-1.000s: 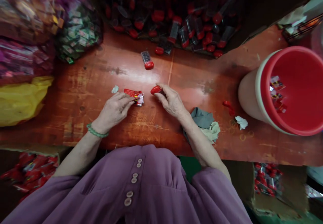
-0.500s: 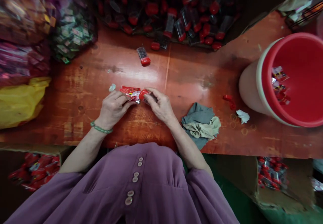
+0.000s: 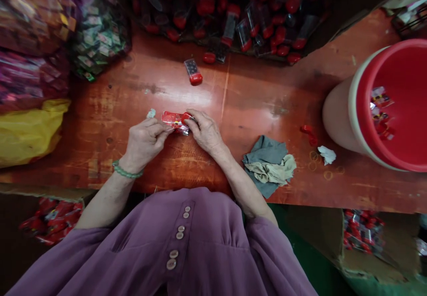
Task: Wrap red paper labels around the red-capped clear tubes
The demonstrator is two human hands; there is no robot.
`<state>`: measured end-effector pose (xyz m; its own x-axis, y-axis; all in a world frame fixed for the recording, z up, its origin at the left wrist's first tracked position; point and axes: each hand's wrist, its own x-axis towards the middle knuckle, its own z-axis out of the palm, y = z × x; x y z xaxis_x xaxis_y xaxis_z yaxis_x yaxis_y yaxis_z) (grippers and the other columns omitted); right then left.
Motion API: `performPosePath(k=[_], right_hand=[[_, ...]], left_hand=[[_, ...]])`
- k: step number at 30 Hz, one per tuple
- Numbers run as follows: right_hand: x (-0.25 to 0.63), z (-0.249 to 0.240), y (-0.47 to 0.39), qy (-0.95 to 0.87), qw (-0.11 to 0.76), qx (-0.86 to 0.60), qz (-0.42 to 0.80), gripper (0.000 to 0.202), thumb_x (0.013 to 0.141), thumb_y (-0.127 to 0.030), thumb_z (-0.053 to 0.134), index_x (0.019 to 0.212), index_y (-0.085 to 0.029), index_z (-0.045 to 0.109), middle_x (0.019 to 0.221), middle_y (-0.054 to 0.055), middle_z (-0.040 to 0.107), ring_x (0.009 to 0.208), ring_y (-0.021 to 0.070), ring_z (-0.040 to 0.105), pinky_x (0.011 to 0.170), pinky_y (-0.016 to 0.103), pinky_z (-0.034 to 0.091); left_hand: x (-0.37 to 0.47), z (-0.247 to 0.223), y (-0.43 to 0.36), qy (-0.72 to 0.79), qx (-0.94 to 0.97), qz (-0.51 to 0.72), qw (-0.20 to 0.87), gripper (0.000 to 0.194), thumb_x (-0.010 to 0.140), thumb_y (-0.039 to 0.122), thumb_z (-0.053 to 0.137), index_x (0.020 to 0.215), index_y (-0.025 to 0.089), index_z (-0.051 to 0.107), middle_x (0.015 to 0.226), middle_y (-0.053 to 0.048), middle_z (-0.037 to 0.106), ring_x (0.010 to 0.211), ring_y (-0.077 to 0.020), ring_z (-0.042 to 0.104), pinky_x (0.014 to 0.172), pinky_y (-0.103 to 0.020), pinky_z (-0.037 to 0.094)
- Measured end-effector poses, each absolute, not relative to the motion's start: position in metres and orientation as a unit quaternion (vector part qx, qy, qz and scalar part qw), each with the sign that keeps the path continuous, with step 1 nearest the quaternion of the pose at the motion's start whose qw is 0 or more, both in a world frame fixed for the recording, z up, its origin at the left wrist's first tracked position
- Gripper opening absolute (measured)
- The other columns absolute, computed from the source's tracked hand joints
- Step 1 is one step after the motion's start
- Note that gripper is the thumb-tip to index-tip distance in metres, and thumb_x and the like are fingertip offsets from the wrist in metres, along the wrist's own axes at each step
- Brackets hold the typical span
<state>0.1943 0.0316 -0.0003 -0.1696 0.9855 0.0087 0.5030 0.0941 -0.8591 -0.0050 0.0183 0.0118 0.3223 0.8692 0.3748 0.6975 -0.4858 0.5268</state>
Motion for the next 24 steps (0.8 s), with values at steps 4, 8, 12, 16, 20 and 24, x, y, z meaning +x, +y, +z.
performPosePath(k=[4,8,12,16,20,24], right_hand=[[0.205,0.012,0.025,-0.504,0.397,-0.544,0.54,0.035,0.089,-0.047,0.063,0.111,-0.02,0.067,0.086,0.0,0.068,0.063,0.0095,0.056,0.058,0.022,0.048],[0.216,0.039,0.007,-0.419,0.385,-0.473,0.673,0.036,0.084,-0.045,0.072,0.109,-0.021,0.067,0.07,-0.006,0.059,0.044,0.0026,0.034,0.038,0.018,0.025],[0.217,0.056,-0.009,-0.384,0.335,-0.423,0.749,0.035,0.086,-0.042,0.071,0.114,-0.022,0.066,0.061,-0.009,0.054,0.04,0.0024,0.026,0.036,0.018,0.018],[0.213,0.059,-0.015,-0.356,0.3,-0.413,0.783,0.034,0.085,-0.037,0.073,0.116,-0.025,0.067,0.058,-0.01,0.051,0.042,0.0028,0.033,0.04,0.016,0.023],[0.211,0.056,-0.013,-0.333,0.285,-0.397,0.807,0.03,0.079,-0.035,0.078,0.105,-0.022,0.071,0.077,-0.004,0.067,0.058,0.0046,0.054,0.052,0.016,0.04],[0.215,0.051,-0.01,-0.346,0.248,-0.411,0.806,0.028,0.08,-0.035,0.075,0.103,-0.02,0.072,0.069,-0.005,0.064,0.048,0.0031,0.044,0.044,0.016,0.031]], left_hand=[[-0.006,0.02,0.012,0.488,0.777,0.365,0.157,0.02,0.088,0.031,0.068,0.072,0.02,0.07,0.067,0.001,0.068,0.064,-0.0124,0.061,0.063,-0.026,0.05],[-0.005,0.029,0.001,0.478,0.785,0.374,0.126,0.016,0.087,0.029,0.07,0.074,0.019,0.069,0.071,0.0,0.069,0.066,-0.0125,0.06,0.063,-0.026,0.05],[-0.004,0.037,-0.01,0.43,0.815,0.38,0.074,0.004,0.088,0.019,0.067,0.086,0.018,0.07,0.08,-0.004,0.072,0.072,-0.0145,0.06,0.067,-0.027,0.052],[-0.004,0.042,-0.018,0.394,0.843,0.362,0.053,0.011,0.089,0.012,0.062,0.093,0.02,0.07,0.085,-0.004,0.073,0.074,-0.0152,0.061,0.068,-0.03,0.052],[-0.005,0.042,-0.025,0.368,0.866,0.338,0.033,0.014,0.088,0.008,0.06,0.094,0.018,0.069,0.088,-0.006,0.073,0.076,-0.017,0.062,0.069,-0.032,0.053],[-0.005,0.036,-0.03,0.387,0.858,0.329,0.073,0.015,0.089,0.01,0.06,0.097,0.02,0.069,0.09,-0.005,0.073,0.078,-0.0166,0.062,0.07,-0.032,0.052]])
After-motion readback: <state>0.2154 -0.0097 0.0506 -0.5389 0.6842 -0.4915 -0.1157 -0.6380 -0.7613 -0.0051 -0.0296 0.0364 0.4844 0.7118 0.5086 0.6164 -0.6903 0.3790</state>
